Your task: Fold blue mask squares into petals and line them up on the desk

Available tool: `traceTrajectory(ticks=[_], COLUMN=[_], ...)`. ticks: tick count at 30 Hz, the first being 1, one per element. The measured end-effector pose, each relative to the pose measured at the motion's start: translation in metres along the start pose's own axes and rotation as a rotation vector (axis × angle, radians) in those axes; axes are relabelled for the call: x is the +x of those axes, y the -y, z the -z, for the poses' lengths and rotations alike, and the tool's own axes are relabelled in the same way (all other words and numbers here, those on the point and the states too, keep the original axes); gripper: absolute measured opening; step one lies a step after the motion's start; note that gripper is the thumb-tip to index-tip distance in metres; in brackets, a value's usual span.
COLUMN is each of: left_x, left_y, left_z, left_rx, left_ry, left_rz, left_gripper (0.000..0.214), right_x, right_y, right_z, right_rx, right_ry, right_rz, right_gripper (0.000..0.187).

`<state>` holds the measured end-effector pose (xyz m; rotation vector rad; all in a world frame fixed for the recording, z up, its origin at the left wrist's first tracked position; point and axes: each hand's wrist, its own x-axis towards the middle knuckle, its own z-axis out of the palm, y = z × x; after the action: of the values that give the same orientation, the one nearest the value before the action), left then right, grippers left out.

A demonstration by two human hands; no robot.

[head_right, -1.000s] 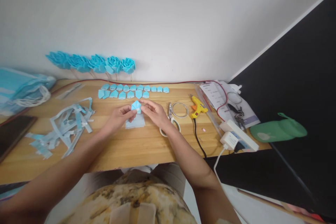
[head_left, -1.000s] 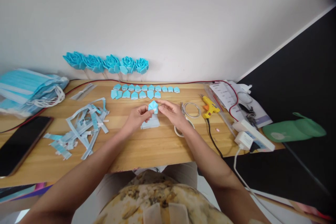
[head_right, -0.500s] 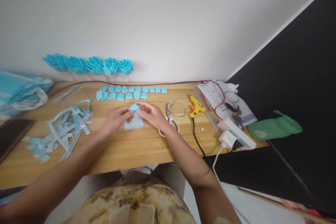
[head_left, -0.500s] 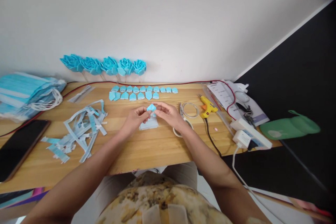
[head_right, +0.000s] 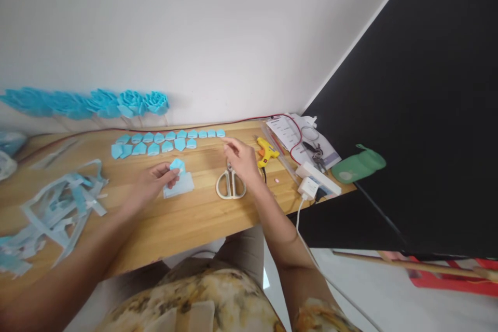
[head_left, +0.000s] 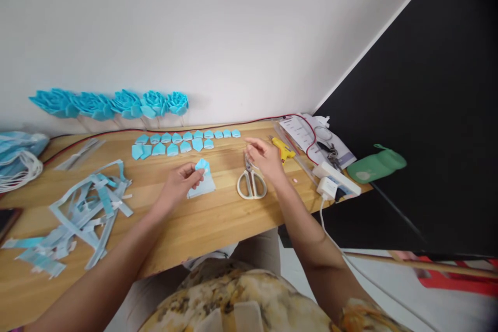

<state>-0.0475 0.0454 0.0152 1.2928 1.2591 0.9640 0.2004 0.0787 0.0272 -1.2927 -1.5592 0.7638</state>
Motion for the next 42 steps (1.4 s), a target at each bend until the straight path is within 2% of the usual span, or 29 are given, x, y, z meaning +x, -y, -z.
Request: traceTrajectory(ticks=[3,6,13,19,27,34,38,42], left_x=[-0.001,-0.002,-0.001,-0.001,-0.001,-0.001,-0.001,-0.002], left_y=[-0.001,-0.002,0.0,0.002,0.001,-0.001,0.0,0.001], left_z=[-0.001,-0.001,0.001,0.001,0.0,0.0,0.0,-0.001], left_rx=[-0.006,-0.002,0.033,0.057,0.028,0.047,0.052,0.045], left_ry=[-0.002,-0.004,0.007,0.012,0.017,0.015,-0.002,-0.003], left_rz=[0.005,0.001,0.004,-0.006,0.002,0.0,-0.01,-0.003], left_gripper=[0.03,0.03,0.034,0.035,0.034,0.036,0.037,0.036], right_x=[-0.005,-0.009,-0.003,0.001,0.009,0.019,0.024,0.026], right_y=[-0.018,-0.029,-0.029,-0.025,-0.024,-0.027,-0.032,-0.038], right_z=[0.014,0.017,0.015,0.011,0.013,0.002,0.004,0.009], right_rx=[-0.247,-0.464,-0.69,-0.746,-0.794,-0.839,-0.806,-0.747], right_ry=[-0.027,0.001,0.102,0.133,0.124,0.097,0.099,0.119], right_rz=[-0.023,0.008,0.012,-0.004,-0.045,-0.135,-0.165,-0.163], right_gripper=[0.027,0.021,0.018,0.011,0.021,0.028,0.021,0.029])
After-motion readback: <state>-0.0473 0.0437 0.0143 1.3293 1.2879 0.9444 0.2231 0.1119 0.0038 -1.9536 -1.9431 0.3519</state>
